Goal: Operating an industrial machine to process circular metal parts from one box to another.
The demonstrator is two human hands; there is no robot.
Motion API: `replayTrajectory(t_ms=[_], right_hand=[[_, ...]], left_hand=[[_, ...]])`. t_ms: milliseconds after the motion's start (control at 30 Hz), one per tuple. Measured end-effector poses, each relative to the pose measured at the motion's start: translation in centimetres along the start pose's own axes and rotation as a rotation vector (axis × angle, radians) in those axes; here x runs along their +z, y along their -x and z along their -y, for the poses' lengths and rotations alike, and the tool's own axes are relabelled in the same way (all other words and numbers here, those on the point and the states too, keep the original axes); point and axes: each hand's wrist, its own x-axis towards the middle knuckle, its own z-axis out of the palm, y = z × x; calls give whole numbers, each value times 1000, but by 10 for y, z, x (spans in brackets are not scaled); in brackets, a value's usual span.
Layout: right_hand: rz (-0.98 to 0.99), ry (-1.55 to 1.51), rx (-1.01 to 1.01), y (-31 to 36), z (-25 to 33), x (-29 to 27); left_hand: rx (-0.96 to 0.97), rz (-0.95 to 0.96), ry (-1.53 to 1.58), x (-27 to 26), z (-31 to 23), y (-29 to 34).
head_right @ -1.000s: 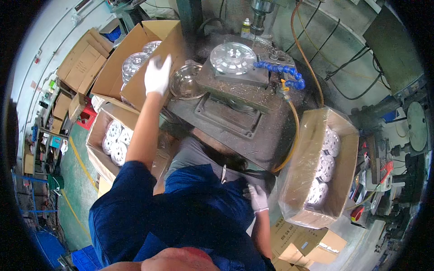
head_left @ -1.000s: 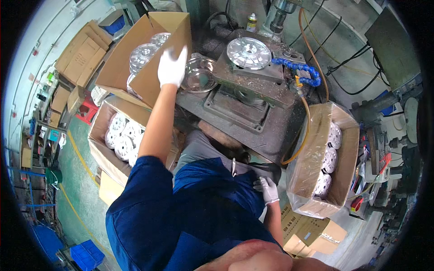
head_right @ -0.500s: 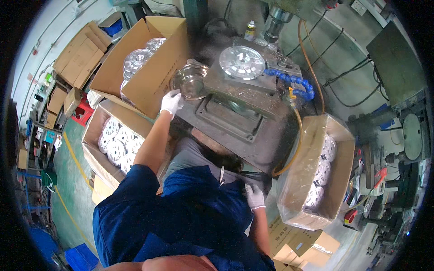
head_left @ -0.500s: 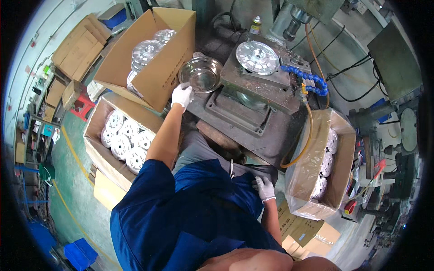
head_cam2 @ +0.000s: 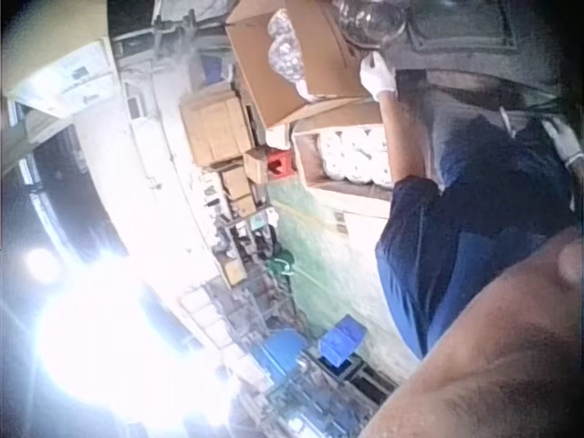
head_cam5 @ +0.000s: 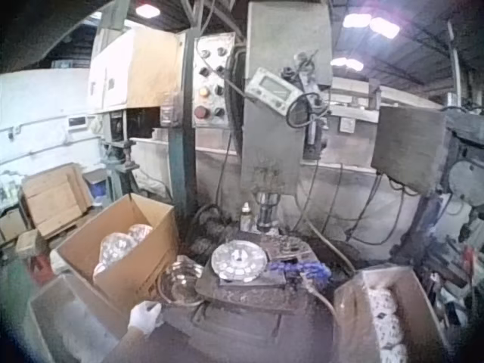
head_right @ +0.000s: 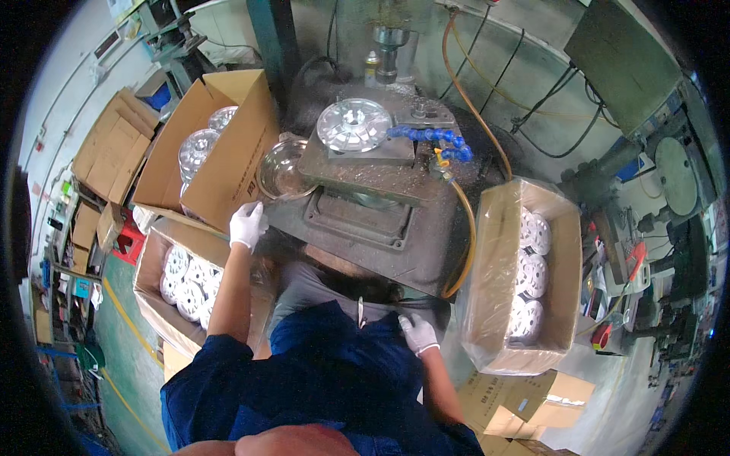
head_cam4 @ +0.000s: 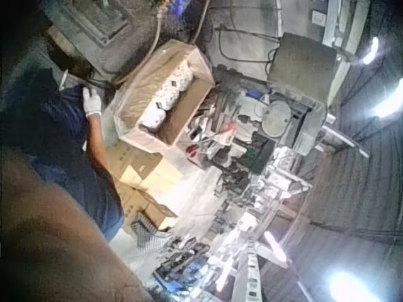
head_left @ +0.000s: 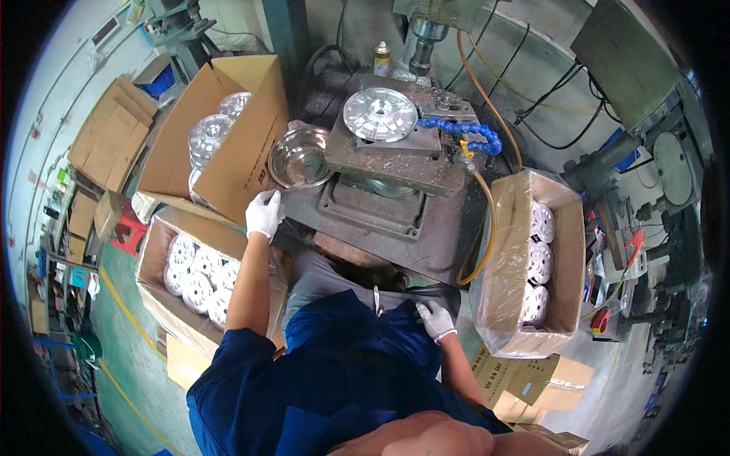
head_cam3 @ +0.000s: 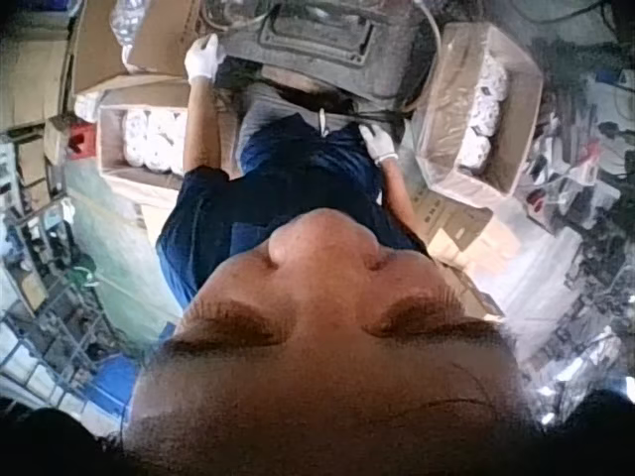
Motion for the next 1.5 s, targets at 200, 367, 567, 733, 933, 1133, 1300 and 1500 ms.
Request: replayTrajectory(t_ms=[200,367,567,733,933,1133,1300,1500], right_hand=[[16,45,47,7,10,-7],[19,95,28,17,33,-14],[-7,129,31,28,51,-20],[-47,14,29,10,-2,0],[-58,-130,28,12,-8,1],[-35,-176,37,21,19,-12],[-88,-160,6,-2,-19,11],[-39,-114,38,16,17,-8]], left_hand=[[107,-9,372,-34,-70,18],[426,-5,471,-37,-175,52],[600,125,183,12,-232,58],[735,154,127,34,-254,67],[821,35,-47,41,-256,61],[783,-44,-99,23,-233,50],[761,-40,-55,33,-250,57],[872,-20,-156,46,-254,74]])
